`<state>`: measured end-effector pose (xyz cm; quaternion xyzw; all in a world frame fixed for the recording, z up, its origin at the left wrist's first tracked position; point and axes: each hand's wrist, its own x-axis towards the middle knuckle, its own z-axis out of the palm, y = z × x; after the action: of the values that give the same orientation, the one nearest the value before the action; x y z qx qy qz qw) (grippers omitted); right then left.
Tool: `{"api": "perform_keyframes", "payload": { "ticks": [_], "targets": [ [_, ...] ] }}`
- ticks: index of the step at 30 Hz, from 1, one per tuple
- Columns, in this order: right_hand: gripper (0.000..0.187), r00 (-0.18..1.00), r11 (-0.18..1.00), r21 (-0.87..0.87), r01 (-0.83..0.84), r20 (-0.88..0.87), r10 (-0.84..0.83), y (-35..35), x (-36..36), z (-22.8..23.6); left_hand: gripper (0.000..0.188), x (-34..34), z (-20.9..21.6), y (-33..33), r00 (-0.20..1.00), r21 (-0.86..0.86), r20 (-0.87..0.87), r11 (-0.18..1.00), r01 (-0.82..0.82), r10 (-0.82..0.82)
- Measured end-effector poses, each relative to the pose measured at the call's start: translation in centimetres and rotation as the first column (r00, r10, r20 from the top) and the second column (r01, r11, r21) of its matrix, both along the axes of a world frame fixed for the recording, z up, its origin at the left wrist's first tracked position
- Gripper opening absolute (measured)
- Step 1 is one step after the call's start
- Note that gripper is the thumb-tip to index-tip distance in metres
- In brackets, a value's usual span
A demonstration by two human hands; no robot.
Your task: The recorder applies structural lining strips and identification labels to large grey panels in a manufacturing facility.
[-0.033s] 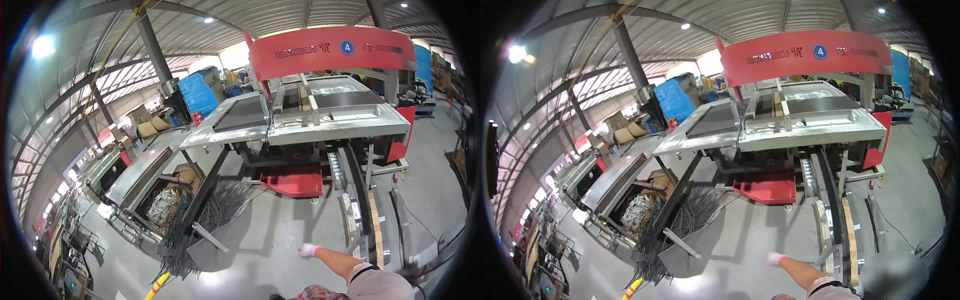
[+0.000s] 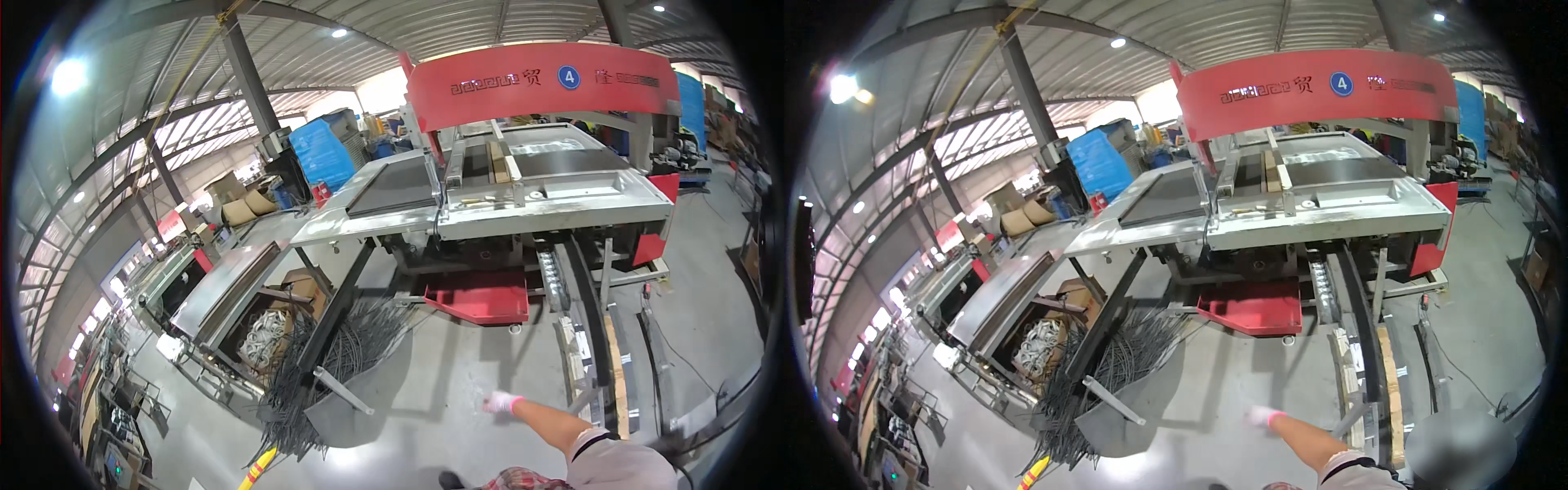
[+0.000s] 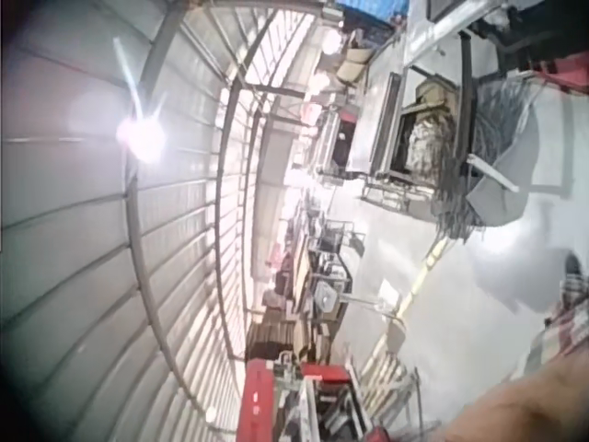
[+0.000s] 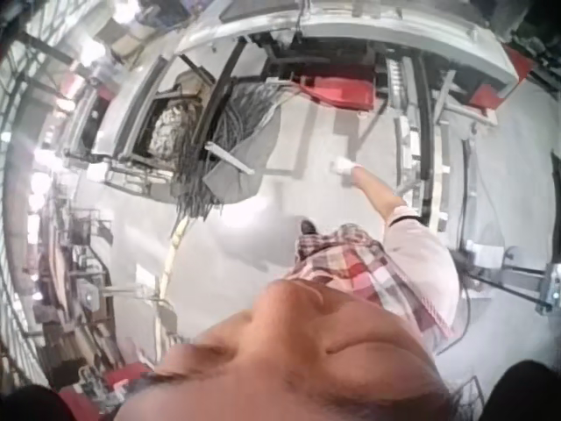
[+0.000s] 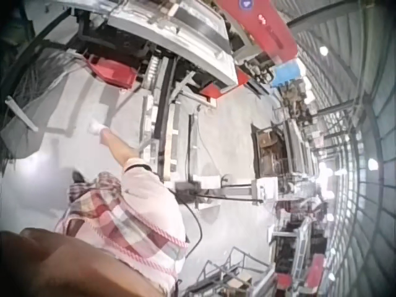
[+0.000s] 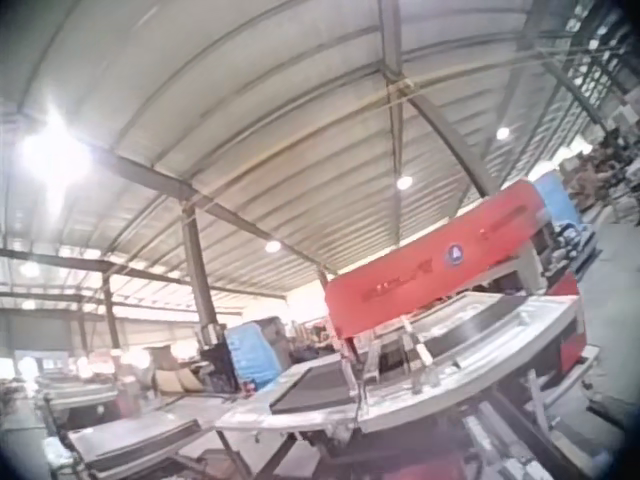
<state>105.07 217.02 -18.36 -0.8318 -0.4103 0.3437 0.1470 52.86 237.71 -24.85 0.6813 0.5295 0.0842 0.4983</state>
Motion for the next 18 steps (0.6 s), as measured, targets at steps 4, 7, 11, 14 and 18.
{"api": "perform_keyframes", "payload": {
  "ticks": [4, 7, 11, 14, 18],
  "targets": [
    [0.034, 0.939, 0.906, 0.246, 0.345, -0.075, -0.337, 7.2, 8.8, 4.0, 0.055, 3.4, -1.8, 5.3, 1.0, -0.024, -0.006, 1.0, 0.013, -0.013],
    [0.032, 0.891, 0.906, 0.059, 0.419, 0.163, -0.423, 9.2, 15.3, 7.2, 0.056, 4.4, -2.7, 8.8, 0.999, -0.052, -0.04, 0.999, 0.011, -0.014],
    [0.038, 0.712, 0.735, 0.102, 0.671, 0.189, -0.676, 10.9, 23.2, 13.3, 0.058, 5.3, -1.2, 14.5, 0.997, -0.059, -0.064, 0.998, 0.037, -0.041],
    [0.037, 0.618, 0.644, 0.329, 0.691, 0.194, -0.762, 13.8, 27.1, 17.1, 0.059, 4.8, -1.2, 18.3, 0.998, -0.05, -0.055, 0.999, 0.022, -0.025],
    [0.034, 0.315, 0.396, 0.591, 0.703, 0.24, -0.918, 15.2, 34.8, 18.9, 0.042, 10.2, 4.0, 20.3, 0.946, -0.251, 0.198, 0.946, -0.205, 0.258]
  ]
}}
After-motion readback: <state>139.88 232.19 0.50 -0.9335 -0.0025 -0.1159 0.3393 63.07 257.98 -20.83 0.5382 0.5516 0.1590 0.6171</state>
